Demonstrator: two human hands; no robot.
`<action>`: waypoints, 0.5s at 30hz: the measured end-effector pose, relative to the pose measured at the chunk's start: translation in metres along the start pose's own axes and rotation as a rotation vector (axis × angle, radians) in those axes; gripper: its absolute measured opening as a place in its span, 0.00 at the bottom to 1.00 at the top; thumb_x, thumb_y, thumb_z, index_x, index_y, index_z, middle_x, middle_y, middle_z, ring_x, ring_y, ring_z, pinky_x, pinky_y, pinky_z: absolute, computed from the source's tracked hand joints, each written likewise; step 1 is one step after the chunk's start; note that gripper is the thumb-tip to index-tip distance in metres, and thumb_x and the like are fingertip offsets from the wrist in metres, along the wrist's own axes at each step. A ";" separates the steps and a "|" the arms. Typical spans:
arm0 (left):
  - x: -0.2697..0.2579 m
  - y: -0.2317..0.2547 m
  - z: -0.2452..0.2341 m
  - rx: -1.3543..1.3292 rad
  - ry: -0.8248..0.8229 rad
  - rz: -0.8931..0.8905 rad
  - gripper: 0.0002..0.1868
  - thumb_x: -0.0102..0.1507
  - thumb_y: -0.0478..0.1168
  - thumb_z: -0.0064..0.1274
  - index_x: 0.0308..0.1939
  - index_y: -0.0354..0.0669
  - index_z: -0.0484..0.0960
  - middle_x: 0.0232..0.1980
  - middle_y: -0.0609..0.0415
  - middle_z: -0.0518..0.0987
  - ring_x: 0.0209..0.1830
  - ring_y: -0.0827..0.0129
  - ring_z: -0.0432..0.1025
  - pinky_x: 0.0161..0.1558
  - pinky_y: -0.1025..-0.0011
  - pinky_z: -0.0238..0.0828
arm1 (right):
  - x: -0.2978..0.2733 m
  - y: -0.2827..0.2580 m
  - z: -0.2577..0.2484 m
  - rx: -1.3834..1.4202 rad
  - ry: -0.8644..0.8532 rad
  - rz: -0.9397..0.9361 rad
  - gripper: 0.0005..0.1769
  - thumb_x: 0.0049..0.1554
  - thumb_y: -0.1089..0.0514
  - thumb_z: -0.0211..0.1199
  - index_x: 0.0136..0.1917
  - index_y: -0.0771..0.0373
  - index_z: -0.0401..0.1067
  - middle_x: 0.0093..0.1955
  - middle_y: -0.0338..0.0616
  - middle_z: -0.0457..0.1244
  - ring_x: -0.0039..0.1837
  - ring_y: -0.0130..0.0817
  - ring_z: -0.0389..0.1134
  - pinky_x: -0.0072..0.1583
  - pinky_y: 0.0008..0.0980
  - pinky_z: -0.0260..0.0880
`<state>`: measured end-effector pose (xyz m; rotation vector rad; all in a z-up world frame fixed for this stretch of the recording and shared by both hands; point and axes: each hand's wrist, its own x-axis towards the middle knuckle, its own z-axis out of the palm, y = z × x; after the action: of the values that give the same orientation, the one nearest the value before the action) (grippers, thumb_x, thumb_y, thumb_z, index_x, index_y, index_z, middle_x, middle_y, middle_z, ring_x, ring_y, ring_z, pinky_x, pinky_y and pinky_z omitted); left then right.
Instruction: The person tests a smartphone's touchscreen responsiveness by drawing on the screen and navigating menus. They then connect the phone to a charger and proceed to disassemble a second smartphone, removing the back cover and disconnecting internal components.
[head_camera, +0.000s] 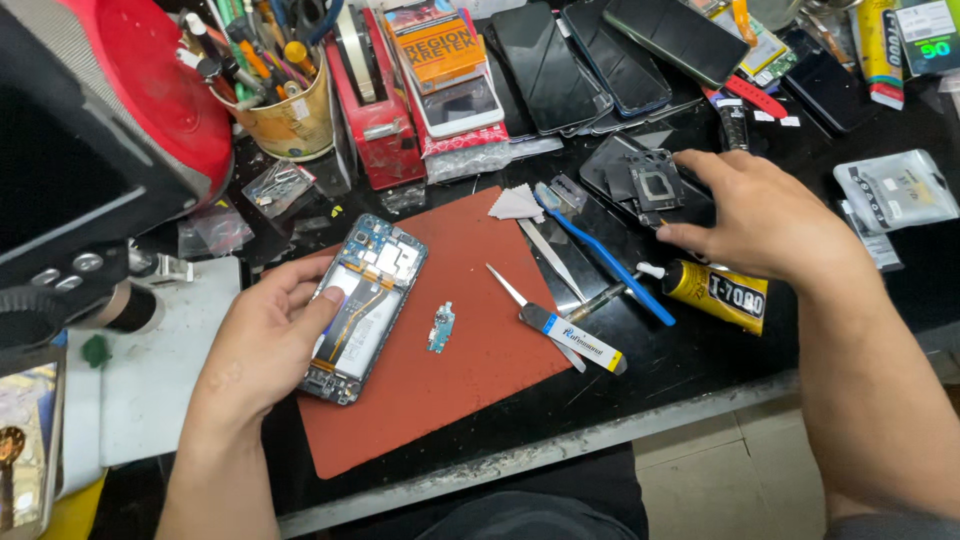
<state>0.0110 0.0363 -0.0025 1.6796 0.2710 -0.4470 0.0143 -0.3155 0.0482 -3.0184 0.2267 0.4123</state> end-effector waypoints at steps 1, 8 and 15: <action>0.000 -0.001 0.000 0.103 0.027 0.055 0.16 0.56 0.34 0.41 0.49 0.41 0.71 0.36 0.51 0.77 0.26 0.71 0.70 0.26 0.75 0.65 | 0.001 0.001 0.002 -0.023 -0.020 -0.025 0.41 0.40 0.42 0.59 0.64 0.54 0.50 0.57 0.55 0.53 0.59 0.49 0.53 0.56 0.42 0.54; -0.009 0.001 -0.002 0.721 0.120 0.283 0.24 0.53 0.50 0.42 0.52 0.50 0.70 0.44 0.51 0.68 0.50 0.62 0.63 0.51 0.71 0.54 | -0.001 -0.001 0.011 -0.077 0.066 -0.062 0.45 0.37 0.42 0.61 0.65 0.56 0.52 0.54 0.64 0.56 0.57 0.54 0.57 0.56 0.41 0.55; -0.030 -0.015 0.017 1.094 0.196 0.441 0.49 0.48 0.62 0.52 0.61 0.34 0.52 0.48 0.45 0.63 0.48 0.52 0.55 0.49 0.61 0.52 | 0.007 0.027 0.032 -0.187 0.262 -0.128 0.44 0.36 0.39 0.60 0.64 0.57 0.58 0.55 0.51 0.60 0.58 0.47 0.58 0.53 0.40 0.58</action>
<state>-0.0247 0.0243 -0.0042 2.7704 -0.2738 -0.0638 0.0086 -0.3402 0.0142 -3.2419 0.0112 0.0271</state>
